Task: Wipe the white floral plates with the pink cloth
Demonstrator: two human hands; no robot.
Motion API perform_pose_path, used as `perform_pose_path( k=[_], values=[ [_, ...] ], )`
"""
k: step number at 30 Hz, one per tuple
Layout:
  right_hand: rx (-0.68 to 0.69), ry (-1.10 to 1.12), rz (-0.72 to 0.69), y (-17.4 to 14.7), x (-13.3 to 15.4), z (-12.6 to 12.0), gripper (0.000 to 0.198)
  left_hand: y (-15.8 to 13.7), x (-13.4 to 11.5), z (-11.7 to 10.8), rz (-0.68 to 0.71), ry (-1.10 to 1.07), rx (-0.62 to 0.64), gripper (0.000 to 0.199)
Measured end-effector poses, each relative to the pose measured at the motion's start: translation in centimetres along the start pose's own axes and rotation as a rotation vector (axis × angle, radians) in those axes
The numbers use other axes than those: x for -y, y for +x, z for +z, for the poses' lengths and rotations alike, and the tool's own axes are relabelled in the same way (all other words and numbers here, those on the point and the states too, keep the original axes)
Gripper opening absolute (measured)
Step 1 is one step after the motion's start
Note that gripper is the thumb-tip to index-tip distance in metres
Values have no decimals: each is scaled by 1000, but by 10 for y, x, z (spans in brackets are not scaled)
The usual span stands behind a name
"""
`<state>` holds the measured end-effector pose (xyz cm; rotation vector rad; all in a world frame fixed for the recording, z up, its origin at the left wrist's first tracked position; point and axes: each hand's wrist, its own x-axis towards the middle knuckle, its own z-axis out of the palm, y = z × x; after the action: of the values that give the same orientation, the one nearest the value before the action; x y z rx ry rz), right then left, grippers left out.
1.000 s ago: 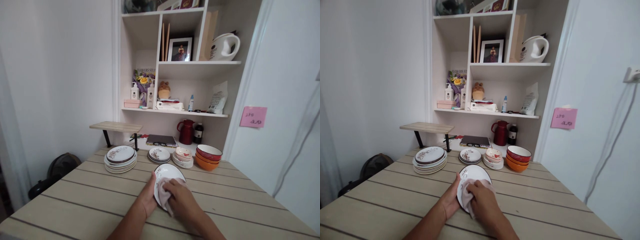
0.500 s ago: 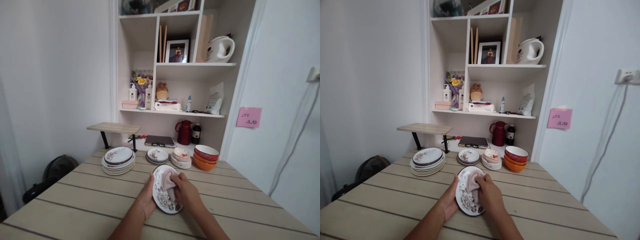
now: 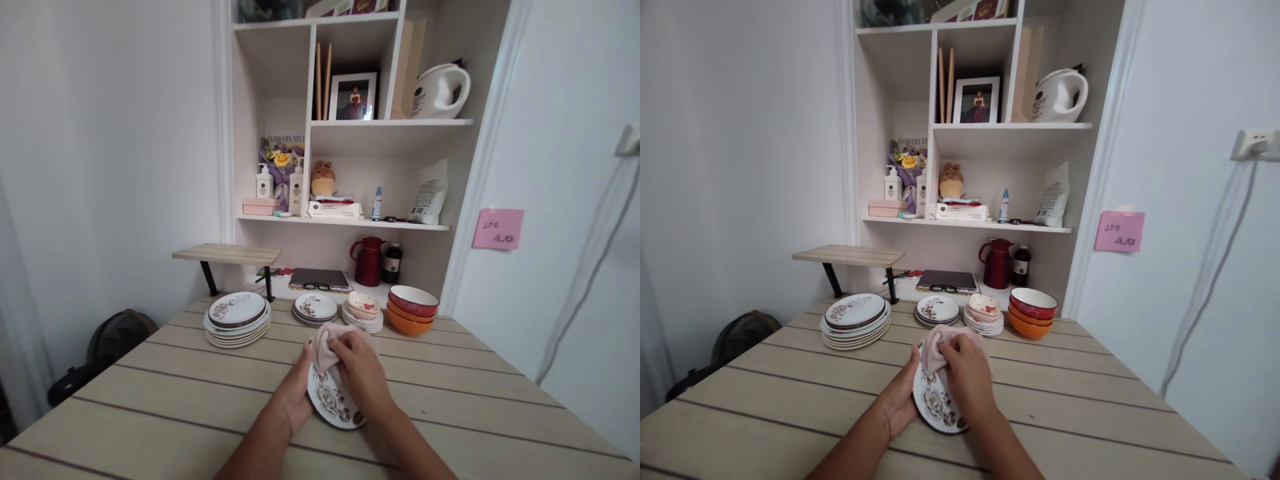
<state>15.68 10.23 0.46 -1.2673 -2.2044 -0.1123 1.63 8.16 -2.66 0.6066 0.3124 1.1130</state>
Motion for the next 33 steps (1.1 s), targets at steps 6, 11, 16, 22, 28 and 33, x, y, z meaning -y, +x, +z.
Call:
perform_pose_path(
  k=[6, 11, 16, 22, 28, 33],
  values=[
    [181, 2, 45, -17, -14, -9, 43, -1, 0, -2, 47, -20, -26, 65],
    [265, 74, -162, -28, 15, -6, 34, -2, -3, -2, -7, -3, -41, 67],
    [107, 78, -171, -15, 22, 1, 36, -1, -3, 0, -30, 25, -51, 65],
    [44, -10, 61, -6, -16, -7, 46, 0, 1, -4, -17, -20, -1, 68],
    [312, -24, 22, -20, -18, -13, 34, -2, 0, -5, 2, -17, -24, 69],
    [314, 84, -126, -23, 8, -10, 29, -3, -2, -3, 8, 35, -75, 67]
  ],
)
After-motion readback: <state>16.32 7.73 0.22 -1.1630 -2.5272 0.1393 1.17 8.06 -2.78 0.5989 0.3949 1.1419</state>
